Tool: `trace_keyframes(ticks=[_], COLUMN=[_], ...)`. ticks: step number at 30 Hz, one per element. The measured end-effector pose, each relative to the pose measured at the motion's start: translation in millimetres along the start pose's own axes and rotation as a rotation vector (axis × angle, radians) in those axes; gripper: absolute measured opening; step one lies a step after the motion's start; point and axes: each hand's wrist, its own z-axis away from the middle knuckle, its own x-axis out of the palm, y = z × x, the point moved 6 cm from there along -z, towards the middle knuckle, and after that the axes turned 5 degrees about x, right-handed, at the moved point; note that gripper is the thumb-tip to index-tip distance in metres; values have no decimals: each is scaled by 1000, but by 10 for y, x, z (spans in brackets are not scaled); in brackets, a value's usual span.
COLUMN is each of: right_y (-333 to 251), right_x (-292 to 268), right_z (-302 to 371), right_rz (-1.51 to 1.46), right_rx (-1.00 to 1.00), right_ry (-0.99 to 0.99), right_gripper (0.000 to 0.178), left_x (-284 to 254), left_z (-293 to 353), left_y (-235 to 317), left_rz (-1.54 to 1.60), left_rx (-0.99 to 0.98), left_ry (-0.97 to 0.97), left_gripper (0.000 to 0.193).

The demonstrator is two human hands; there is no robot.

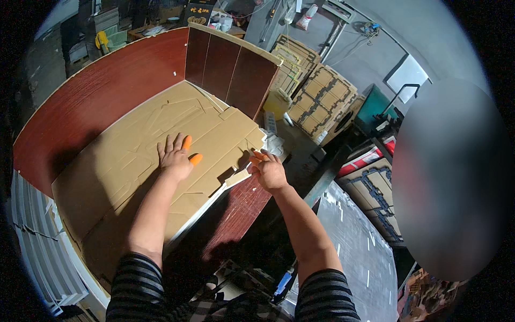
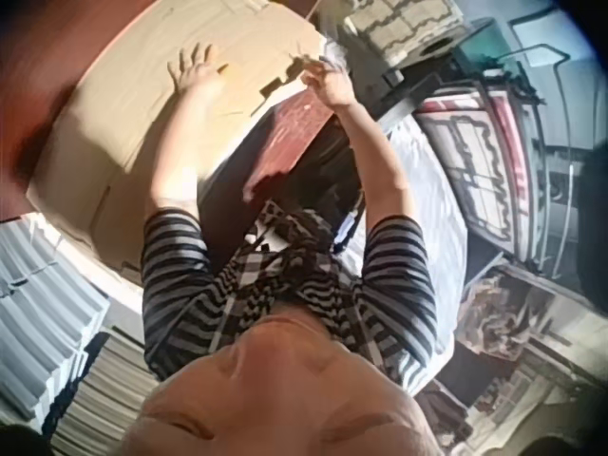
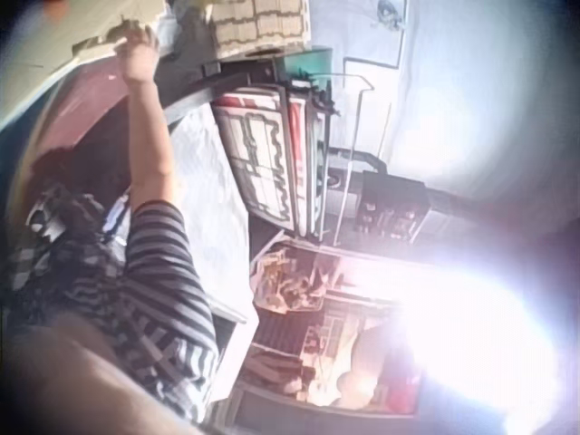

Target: The person repeatedly places flat cardboard sheets onto a guillotine-style cutter, aligns them, and operates the machine to cut them. The cut pieces are then stacked on a nearby table. The person wears orange finger cots during the process.

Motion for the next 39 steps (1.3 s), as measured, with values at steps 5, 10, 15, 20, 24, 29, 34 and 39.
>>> trace_keyframes(ticks=[5, 10, 15, 20, 24, 29, 34, 39], right_y=[-66, 182, 924, 494, 77, 141, 342, 113], right_x=[256, -88, 311, 1027, 650, 557, 508, 512], right_z=[-45, -49, 53, -150, -450, -201, -40, 55], right_rz=[494, 60, -59, -997, -1131, -859, -877, -824], right_rx=[196, 581, 684, 794, 695, 808, 822, 721], right_ry=[-410, 198, -71, 73, -52, 27, 6, -265], right_gripper=[35, 35, 43, 76, 50, 83, 98, 82], left_x=[-28, -8, -64, -51, -28, -45, -321, -49], left_z=[12, 44, 41, 60, 38, 110, 162, 81], left_y=[7, -25, 88, 11, 28, -32, 348, 1042], left_rz=[-7, -37, -22, -34, -21, -40, 4, -113], left_rx=[-8, -20, -7, -28, -3, -13, 39, 530], left_ry=[2, -3, -15, -25, -37, -50, 99, 156], left_gripper=[68, 70, 71, 71, 73, 74, 68, 58])
